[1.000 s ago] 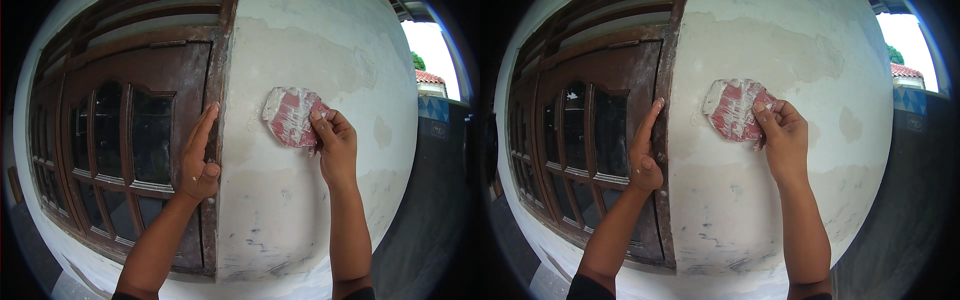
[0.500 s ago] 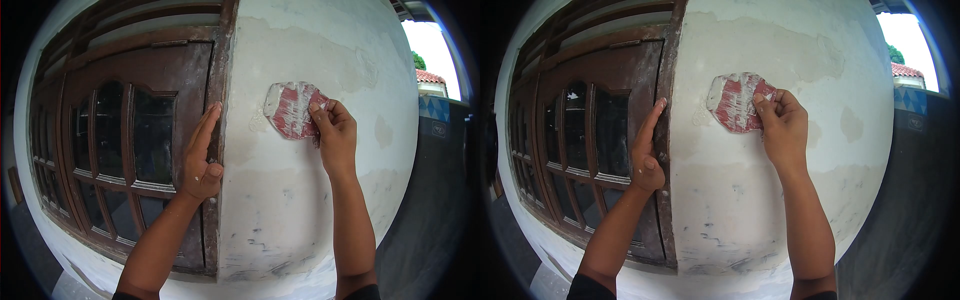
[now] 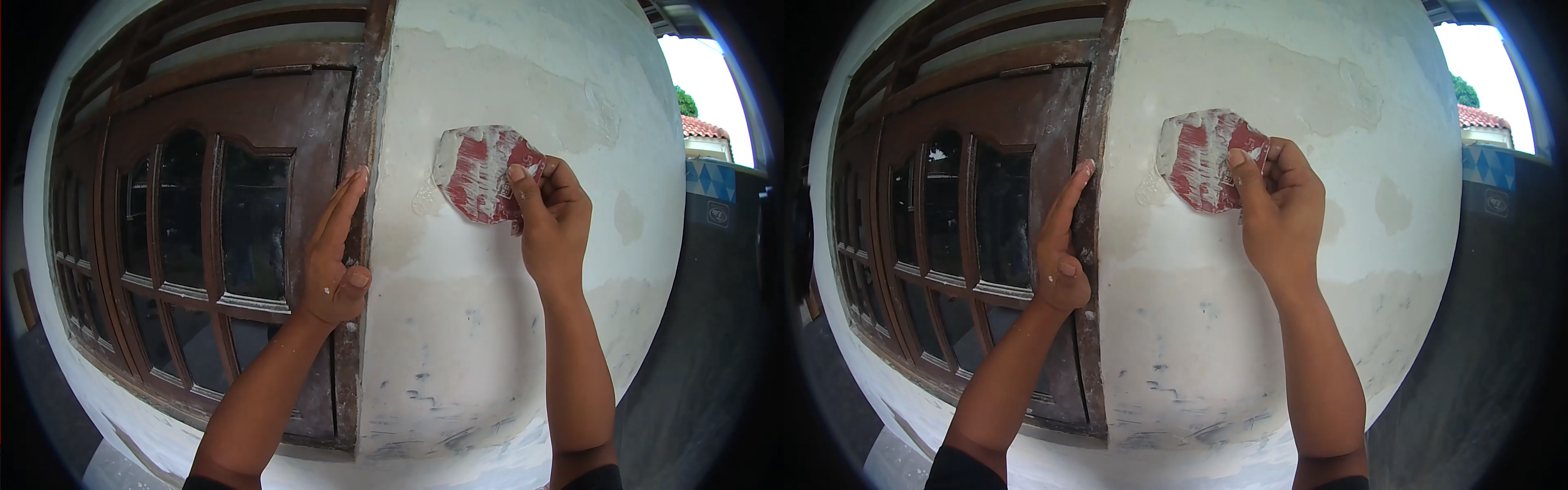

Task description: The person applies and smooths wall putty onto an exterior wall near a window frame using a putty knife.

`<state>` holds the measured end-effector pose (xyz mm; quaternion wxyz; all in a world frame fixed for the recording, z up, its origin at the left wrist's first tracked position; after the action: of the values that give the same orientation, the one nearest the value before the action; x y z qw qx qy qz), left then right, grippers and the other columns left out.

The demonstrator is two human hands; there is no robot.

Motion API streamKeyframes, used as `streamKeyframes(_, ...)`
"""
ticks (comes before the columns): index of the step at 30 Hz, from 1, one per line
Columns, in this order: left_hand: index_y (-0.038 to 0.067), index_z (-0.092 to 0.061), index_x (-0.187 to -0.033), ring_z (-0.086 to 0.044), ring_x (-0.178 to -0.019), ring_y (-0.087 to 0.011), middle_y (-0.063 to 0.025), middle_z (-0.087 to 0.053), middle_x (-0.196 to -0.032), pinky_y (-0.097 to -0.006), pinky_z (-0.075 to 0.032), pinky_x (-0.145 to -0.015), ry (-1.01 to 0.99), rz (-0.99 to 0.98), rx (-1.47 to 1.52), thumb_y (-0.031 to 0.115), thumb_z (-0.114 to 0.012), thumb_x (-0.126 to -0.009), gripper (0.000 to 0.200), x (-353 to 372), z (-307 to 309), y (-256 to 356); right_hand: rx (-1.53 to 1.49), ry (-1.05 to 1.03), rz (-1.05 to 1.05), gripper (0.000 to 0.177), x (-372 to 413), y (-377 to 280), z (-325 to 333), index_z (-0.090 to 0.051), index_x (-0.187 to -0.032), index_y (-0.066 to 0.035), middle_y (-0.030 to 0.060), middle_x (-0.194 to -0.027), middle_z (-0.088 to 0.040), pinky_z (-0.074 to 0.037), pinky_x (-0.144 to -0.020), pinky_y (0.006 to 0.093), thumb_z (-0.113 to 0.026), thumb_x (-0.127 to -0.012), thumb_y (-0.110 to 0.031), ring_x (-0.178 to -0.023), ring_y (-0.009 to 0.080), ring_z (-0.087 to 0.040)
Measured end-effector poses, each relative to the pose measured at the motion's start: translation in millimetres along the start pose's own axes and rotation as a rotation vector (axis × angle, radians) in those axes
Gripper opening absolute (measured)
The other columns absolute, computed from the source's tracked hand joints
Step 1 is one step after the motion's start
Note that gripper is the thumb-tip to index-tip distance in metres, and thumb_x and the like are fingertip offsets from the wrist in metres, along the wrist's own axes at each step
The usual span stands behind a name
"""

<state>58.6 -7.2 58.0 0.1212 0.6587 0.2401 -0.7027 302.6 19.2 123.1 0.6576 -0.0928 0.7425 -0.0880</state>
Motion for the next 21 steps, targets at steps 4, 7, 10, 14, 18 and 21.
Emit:
streamKeyframes(4, -0.011, -0.035, -0.150, -0.035, -0.147, -0.0370, -0.0275, -0.042, -0.153, -0.0443, -0.026, -0.122, -0.004, 0.008, 0.002, 0.082, -0.034, -0.091, 0.110, 0.3, -0.3, -1.1, -0.039, 0.010, 0.026, 0.015, -1.1, -7.8, 3.0, -0.064, -0.100, 0.002, 0.0003, -0.081, -0.065, -0.042, -0.060, 0.0201, -0.068, -0.098, -0.012, -0.068, 0.0021, -0.051)
streamKeyframes(7, -0.011, -0.035, -0.150, -0.035, -0.147, -0.0367, -0.0274, -0.041, -0.154, -0.0442, -0.025, -0.122, -0.007, 0.015, 0.005, 0.082, -0.034, -0.091, 0.111, 0.1, -0.4, -0.8, -0.021, 0.019, 0.042, 0.015, -2.8, -6.5, 4.1, -0.064, -0.100, 0.002, 0.0006, -0.082, -0.065, -0.043, -0.061, 0.0199, -0.067, -0.098, -0.012, -0.069, 0.0022, -0.052)
streamKeyframes(10, -0.011, -0.035, -0.150, -0.035, -0.148, -0.0366, -0.0272, -0.041, -0.154, -0.0442, -0.025, -0.122, -0.004, 0.026, 0.009, 0.083, -0.034, -0.090, 0.111, 0.4, -0.7, -0.9, -0.014, 0.021, 0.059, 0.014, -3.0, -8.7, 6.8, -0.064, -0.100, 0.002, 0.0005, -0.082, -0.065, -0.043, -0.061, 0.0201, -0.067, -0.099, -0.012, -0.069, 0.0023, -0.051)
streamKeyframes(14, -0.011, -0.035, -0.150, -0.035, -0.147, -0.0365, -0.0272, -0.041, -0.154, -0.0442, -0.025, -0.122, -0.004, 0.015, 0.008, 0.082, -0.035, -0.091, 0.111, 0.6, -1.3, -2.0, 0.007, -0.014, 0.082, 0.013, -0.8, -8.9, 0.4, -0.064, -0.100, 0.001, 0.0005, -0.083, -0.065, -0.043, -0.062, 0.0212, -0.067, -0.099, -0.012, -0.070, 0.0029, -0.051)
streamKeyframes(18, -0.011, -0.034, -0.150, -0.035, -0.147, -0.0363, -0.0270, -0.041, -0.154, -0.0443, -0.025, -0.122, 0.002, 0.010, 0.012, 0.082, -0.035, -0.091, 0.110, 0.8, -0.2, -1.6, -0.031, -0.014, 0.066, 0.012, -3.1, -7.7, 4.2, -0.064, -0.101, 0.001, 0.0010, -0.085, -0.066, -0.045, -0.064, 0.0218, -0.067, -0.099, -0.011, -0.072, 0.0034, -0.052)
streamKeyframes(21, -0.011, -0.034, -0.150, -0.036, -0.147, -0.0363, -0.0271, -0.041, -0.154, -0.0442, -0.025, -0.122, -0.002, 0.015, 0.011, 0.082, -0.035, -0.091, 0.110, 0.0, -0.5, 0.6, 0.002, -0.036, 0.080, 0.012, -1.8, -9.8, -0.6, -0.064, -0.102, 0.001, 0.0015, -0.086, -0.066, -0.047, -0.067, 0.0219, -0.066, -0.099, -0.010, -0.074, 0.0039, -0.054)
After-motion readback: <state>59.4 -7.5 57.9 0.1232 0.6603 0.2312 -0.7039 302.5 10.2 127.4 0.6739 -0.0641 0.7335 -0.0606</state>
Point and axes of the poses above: each hand's wrist, its own x-axis away from the middle knuckle, its own z-axis out of the back of the hand, y = z × x, the point moved 10 cm from there along -x, towards the middle knuckle
